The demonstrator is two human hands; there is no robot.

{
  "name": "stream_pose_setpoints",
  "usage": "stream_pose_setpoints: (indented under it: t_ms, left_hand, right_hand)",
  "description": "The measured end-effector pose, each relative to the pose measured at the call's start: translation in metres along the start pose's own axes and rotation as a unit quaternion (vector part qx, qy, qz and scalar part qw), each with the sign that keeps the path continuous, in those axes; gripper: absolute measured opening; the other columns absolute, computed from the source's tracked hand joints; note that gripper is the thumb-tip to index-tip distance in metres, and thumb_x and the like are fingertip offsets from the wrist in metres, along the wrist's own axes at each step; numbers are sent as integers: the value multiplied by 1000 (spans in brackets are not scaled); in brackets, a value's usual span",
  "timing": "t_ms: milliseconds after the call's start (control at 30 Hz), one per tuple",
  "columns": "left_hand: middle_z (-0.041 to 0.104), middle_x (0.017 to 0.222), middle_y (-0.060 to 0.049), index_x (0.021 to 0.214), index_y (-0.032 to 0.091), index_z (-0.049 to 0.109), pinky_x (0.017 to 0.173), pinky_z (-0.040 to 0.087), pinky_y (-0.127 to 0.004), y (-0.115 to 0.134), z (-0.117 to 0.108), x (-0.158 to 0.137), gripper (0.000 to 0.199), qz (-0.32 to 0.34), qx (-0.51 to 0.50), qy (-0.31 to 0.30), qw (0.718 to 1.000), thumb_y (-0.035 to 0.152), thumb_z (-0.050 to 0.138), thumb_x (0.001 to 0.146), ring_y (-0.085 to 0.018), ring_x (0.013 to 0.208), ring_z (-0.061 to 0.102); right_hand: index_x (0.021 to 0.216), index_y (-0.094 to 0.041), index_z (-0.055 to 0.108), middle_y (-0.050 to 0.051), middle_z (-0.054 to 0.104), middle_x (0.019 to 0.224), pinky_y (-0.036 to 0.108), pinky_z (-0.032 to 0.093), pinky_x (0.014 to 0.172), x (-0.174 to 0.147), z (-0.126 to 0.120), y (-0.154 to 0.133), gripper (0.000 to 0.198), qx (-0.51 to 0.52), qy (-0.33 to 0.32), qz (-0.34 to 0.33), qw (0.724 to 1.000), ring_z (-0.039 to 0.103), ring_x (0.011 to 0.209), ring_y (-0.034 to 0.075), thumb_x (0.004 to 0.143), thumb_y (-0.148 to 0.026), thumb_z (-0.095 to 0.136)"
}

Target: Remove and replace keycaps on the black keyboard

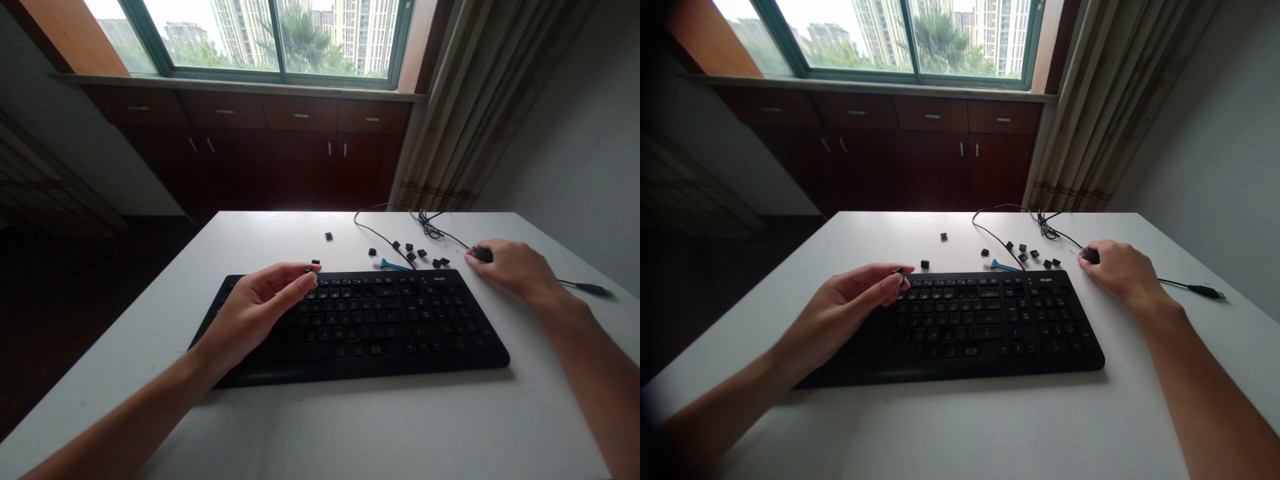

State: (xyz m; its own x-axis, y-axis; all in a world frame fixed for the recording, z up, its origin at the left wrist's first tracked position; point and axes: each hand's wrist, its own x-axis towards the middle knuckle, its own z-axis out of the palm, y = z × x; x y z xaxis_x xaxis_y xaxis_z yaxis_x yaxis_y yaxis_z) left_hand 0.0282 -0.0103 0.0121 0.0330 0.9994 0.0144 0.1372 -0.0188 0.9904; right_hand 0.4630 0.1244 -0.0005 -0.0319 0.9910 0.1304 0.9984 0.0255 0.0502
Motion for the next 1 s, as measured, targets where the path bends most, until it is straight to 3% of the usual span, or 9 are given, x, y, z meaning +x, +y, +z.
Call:
stream_pose_setpoints:
  t_ms: [400,500,633,800,1000]
  left_hand:
    - [74,103,-4,109,26,74,78,59,-24,1,3,-1,30,23,27,-1,999,42,82,84,-19,91,69]
    - [72,102,-5,111,26,75,69,58,-25,-1,4,-1,32,58,68,-22,996,42,81,84,-18,83,67]
    - [69,107,-6,113,28,77,70,57,-26,-1,6,-3,28,112,108,-41,987,40,77,88,-17,82,64]
    - [68,104,-5,114,30,77,72,56,-24,0,10,-7,24,169,179,-48,968,33,76,90,-15,81,62]
    - [70,102,-5,112,28,77,71,57,-26,-2,16,-11,23,210,231,-50,949,33,76,90,-16,82,64]
  right_hand:
    - [99,-25,76,10,78,104,39,46,63,-2,-3,-2,39,24,24,-23,999,69,88,33,89,-57,57]
    - [99,-23,75,9,77,104,39,47,64,-5,-4,-10,38,30,53,-53,997,69,88,33,91,-56,55]
    - [101,-23,73,7,77,110,40,52,70,-17,-11,-34,28,68,109,-117,985,71,89,32,94,-46,59]
    - [112,-23,71,7,77,113,39,57,72,-46,-29,-77,24,138,184,-214,949,74,89,29,98,-37,58]
    - [121,-24,65,6,77,102,30,56,62,-87,-32,-132,26,233,198,-421,854,72,75,18,95,-22,65]
